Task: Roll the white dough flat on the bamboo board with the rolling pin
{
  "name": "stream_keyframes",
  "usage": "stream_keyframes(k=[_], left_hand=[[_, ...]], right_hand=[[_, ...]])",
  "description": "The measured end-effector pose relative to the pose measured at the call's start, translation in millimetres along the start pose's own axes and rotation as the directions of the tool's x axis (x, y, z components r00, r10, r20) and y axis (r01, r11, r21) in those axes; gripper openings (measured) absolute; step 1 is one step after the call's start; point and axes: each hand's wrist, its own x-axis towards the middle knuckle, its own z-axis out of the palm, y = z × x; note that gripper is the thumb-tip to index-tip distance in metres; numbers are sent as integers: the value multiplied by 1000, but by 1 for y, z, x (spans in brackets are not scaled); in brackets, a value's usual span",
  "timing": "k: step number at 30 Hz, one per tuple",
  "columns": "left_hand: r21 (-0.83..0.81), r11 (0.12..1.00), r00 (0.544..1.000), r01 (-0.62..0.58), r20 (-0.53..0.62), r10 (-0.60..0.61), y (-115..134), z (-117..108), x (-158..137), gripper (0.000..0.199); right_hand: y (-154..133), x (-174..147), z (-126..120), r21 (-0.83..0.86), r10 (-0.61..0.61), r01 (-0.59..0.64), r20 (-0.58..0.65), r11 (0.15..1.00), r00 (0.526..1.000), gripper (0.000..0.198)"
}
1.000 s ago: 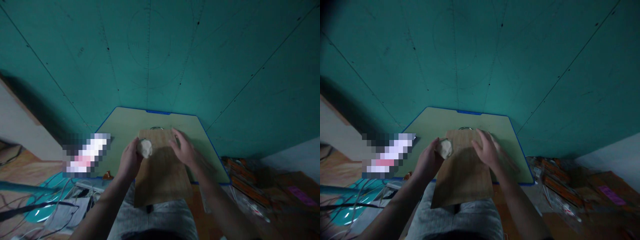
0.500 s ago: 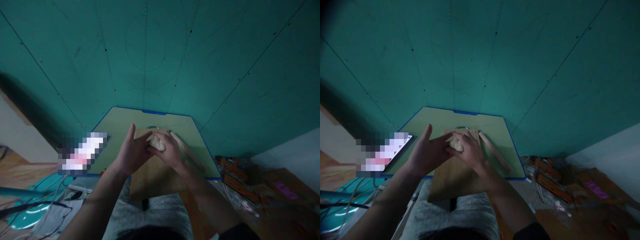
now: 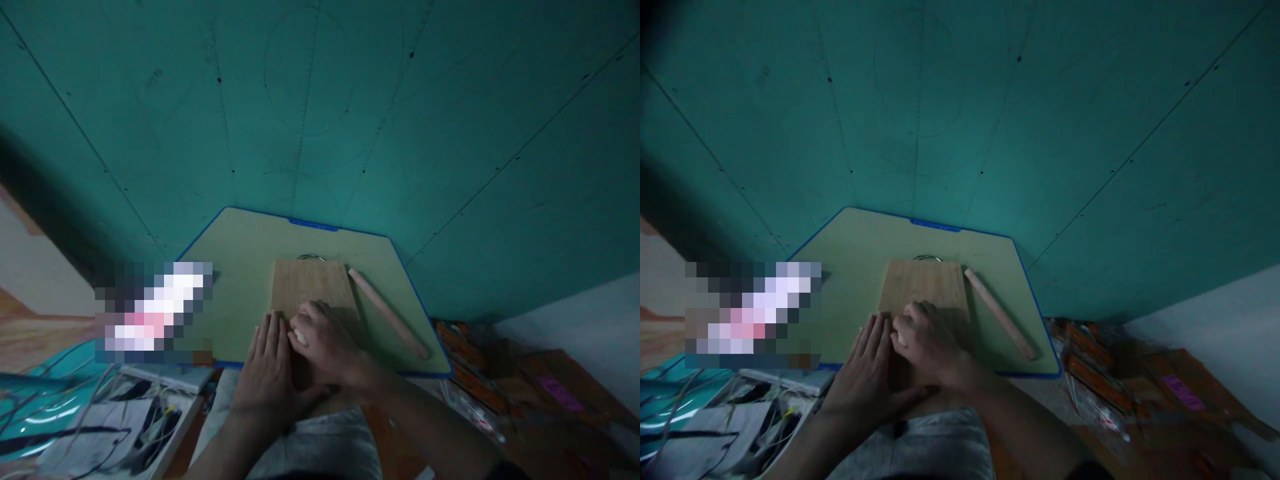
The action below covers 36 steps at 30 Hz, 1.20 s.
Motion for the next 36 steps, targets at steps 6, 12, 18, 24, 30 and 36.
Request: stream_keyframes(k=[6, 12, 18, 24, 30, 36], left_hand=[[-10, 1000, 1000, 22, -1, -22, 4, -6, 1, 131], [-7, 996, 996, 88, 13, -88, 10, -10, 4, 128], [-77, 996, 999, 40, -10, -41, 7, -10, 3, 122], [-38, 999, 999, 30, 18, -29, 6, -12, 2, 124], [-32, 999, 999, 36, -37, -37, 6, -11, 1, 128], [-30, 1000, 1000, 10, -18, -10, 5, -15, 1, 122]], right_hand=[[55, 82, 5, -125, 84, -73, 87, 989, 993, 11], [39, 55, -11, -122, 94, -83, 85, 989, 992, 11], [29, -21, -22, -27, -128, 132, 124, 991, 984, 11], [84, 60, 0, -128, 115, -105, 70, 986, 991, 13], [37, 55, -7, -30, 98, -96, 63, 995, 993, 8], [22, -36, -29, 77, -59, 51, 94, 996, 994, 18]])
